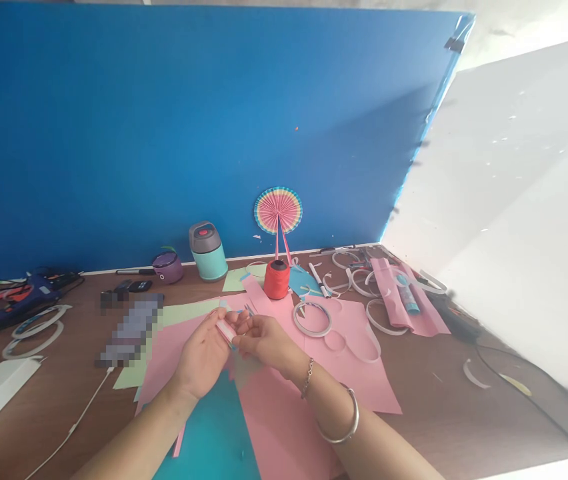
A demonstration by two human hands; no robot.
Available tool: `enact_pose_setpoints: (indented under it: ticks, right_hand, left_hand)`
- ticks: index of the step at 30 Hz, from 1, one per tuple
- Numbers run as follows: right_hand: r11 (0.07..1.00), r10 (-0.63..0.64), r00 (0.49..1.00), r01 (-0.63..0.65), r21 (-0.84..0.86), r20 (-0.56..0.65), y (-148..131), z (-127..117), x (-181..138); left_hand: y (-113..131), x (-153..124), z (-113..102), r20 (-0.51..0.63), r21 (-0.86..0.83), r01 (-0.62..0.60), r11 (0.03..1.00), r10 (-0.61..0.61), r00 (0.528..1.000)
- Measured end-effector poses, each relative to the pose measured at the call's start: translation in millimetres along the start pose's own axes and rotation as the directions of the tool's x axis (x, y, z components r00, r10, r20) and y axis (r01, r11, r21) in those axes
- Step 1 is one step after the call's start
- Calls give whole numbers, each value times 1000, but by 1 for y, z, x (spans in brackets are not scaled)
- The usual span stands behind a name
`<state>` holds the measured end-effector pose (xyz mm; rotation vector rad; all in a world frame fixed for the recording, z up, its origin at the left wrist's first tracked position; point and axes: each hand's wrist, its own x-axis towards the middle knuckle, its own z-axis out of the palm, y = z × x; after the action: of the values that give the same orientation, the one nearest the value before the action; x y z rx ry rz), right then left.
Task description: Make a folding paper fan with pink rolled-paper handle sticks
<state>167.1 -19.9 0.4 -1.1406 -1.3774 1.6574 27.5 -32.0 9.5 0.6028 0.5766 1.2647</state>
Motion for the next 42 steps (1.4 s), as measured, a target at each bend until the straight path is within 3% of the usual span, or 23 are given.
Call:
enact_pose_setpoints:
  ticks: [5, 10, 15, 20, 24, 26, 30, 32, 34, 38, 42]
  right_hand:
    - [999, -3, 997, 0, -38, -73, -2, 6, -4]
    - [995, -81, 997, 80, -55, -15, 4, 8, -3]
    - [974, -149, 984, 129, -188, -95, 8, 0, 2]
    - [916, -267, 955, 210, -342, -128, 6, -6, 1]
    - [794, -459, 882, 352, -495, -109, 3, -6, -1]
    - [793, -463, 881, 364, -489, -95, 2, -6, -2]
    - [898, -273, 958, 221, -381, -86, -1, -9, -5]
    - [916, -228, 971, 189, -354, -72, -3, -12, -5]
    - [899, -271, 960, 227, -376, -70, -5, -14, -5]
    - [772, -491, 871, 419, -478, -30, -5, -20, -3]
    - [723, -521, 853, 463, -513, 35, -1, -23, -3]
  left_hand:
    - [-2, 0, 1, -43, -26, 43, 999, -44, 998]
    - [-2, -2, -3, 15, 185, -26, 982, 24, 1000]
    - [6, 3, -11, 3, 497, -166, 851, 190, 982]
    - [13, 9, -19, 64, 686, -136, 715, 128, 990]
    - [12, 11, -23, 69, 797, -139, 588, 140, 988]
    - [12, 11, -22, 57, 790, -135, 598, 147, 988]
    - [14, 9, -19, 21, 689, -93, 719, 108, 994]
    - [14, 10, -19, 22, 622, -69, 780, 71, 997]
    - [14, 11, -20, 29, 561, -48, 826, 39, 999]
    - [14, 13, -23, 25, 477, -37, 878, 29, 999]
    - [16, 14, -23, 11, 415, -46, 909, 46, 999]
